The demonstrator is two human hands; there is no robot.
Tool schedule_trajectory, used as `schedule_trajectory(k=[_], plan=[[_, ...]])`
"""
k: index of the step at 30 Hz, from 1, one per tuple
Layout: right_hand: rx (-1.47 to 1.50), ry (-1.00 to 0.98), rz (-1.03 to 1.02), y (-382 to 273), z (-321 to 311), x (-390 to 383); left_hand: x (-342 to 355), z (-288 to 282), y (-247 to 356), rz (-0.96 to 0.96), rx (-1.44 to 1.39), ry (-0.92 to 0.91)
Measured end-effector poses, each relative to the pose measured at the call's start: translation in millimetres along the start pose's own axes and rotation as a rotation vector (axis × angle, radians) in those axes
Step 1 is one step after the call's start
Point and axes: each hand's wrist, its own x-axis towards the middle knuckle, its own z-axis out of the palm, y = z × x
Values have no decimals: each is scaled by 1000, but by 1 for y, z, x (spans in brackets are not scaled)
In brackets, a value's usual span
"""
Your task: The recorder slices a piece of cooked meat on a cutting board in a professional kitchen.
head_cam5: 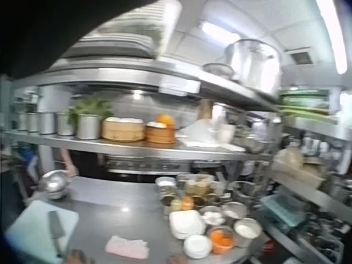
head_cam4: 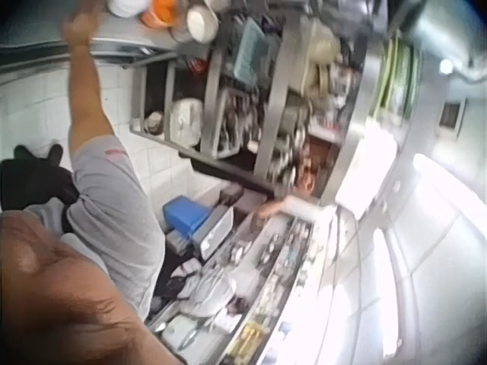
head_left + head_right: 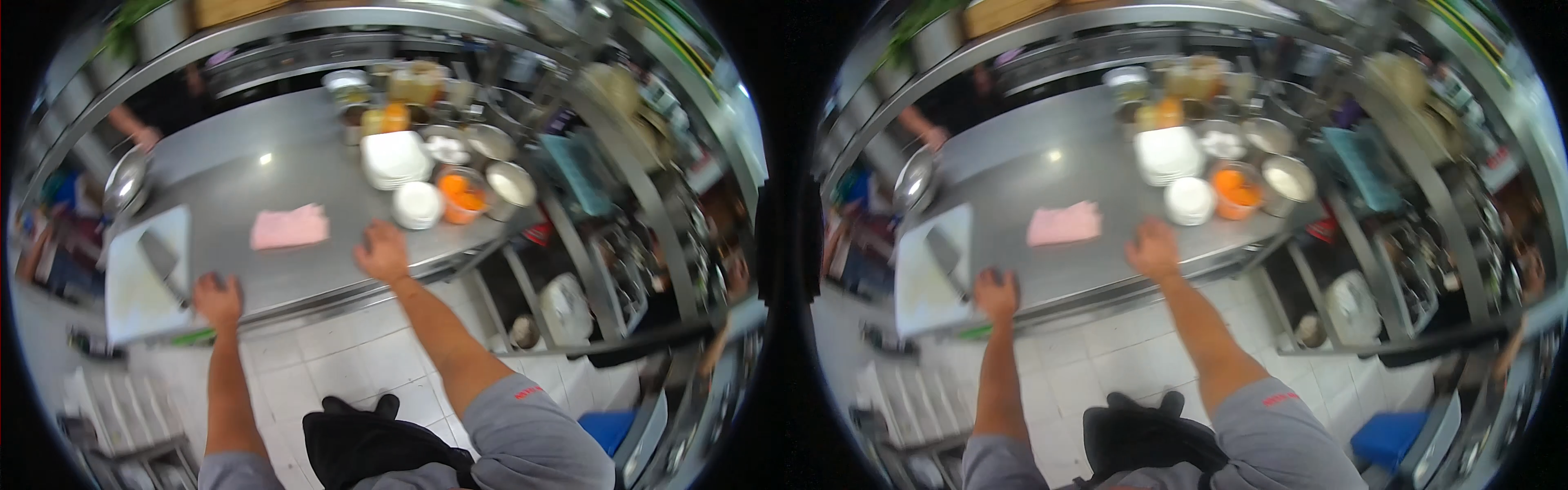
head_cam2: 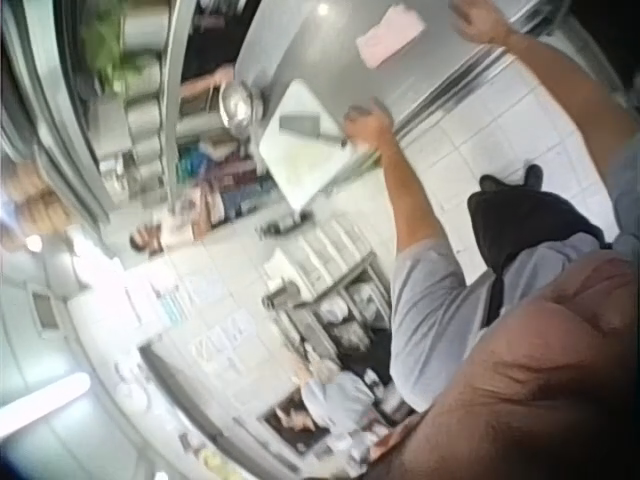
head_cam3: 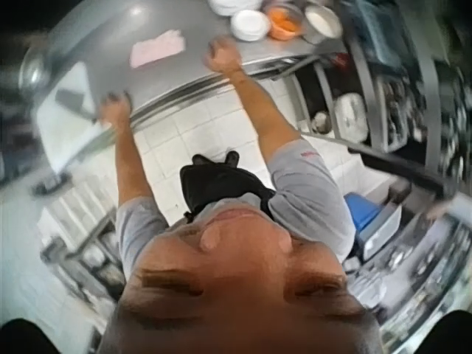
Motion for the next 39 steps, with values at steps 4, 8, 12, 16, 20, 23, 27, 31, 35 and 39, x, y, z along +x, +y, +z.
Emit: schedule_trajectory(k=[4, 8, 12, 16, 20, 23, 27, 31, 35, 39], plan=[[53, 139, -75, 27, 5, 1, 4, 20, 13, 120, -10, 156], [-79, 180, -137, 41, -2, -6, -3, 15, 29, -7, -46, -41], [-130, -12, 8, 2, -11, -4, -8, 6, 16, -77, -16, -18], [-152, -35, 31, -3, -7, -3, -5, 0, 13, -115, -22, -59], [-170, -35, 54, -4, -8, -2, -1, -3, 17, -139, -20, -110], [-167, -30, 52, -3, -9, -3, -2, -3, 17, -132, -32, -97], [-170, -27, 45, -2, -7, -4, -3, -2, 17, -139, -30, -97], [-156, -19, 35, -1, -11, -4, -2, -3, 18, -128, -34, -95], [-153, -38, 51, -2, -11, -3, -1, -1, 18, -134, -42, -101], [-126, -32, 26, -10, -15, -3, 0, -2, 3, -137, -101, -36]])
